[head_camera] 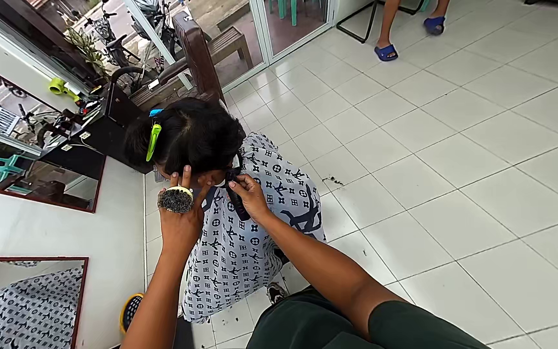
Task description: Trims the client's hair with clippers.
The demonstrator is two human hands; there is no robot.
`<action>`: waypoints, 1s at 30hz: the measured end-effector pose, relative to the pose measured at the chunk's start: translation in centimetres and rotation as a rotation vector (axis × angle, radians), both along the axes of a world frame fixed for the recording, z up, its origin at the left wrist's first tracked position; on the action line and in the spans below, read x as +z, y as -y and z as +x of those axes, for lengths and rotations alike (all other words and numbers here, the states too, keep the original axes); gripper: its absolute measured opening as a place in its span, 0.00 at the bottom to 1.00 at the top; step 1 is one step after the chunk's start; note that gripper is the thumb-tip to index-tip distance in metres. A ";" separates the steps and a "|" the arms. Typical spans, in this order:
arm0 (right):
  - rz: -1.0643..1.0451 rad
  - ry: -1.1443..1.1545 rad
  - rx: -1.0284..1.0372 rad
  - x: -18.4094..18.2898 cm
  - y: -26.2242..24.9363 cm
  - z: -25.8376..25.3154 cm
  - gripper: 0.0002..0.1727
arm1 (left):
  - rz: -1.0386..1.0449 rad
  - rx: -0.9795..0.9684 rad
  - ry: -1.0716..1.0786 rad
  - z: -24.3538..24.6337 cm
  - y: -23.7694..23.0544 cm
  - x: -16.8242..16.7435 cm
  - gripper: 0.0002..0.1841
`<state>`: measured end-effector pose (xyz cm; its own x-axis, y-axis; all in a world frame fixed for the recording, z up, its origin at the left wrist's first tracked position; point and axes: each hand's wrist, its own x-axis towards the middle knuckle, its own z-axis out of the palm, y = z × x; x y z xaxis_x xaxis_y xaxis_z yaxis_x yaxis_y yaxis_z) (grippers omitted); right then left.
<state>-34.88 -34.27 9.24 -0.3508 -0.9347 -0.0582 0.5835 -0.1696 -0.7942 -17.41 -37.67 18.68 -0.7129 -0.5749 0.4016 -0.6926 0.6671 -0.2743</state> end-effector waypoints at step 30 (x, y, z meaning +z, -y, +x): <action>-0.121 -0.161 -0.121 0.3 -7.1 -3.9 0.17 | 1.041 -0.108 -0.686 -4.7 -5.0 2.9 0.11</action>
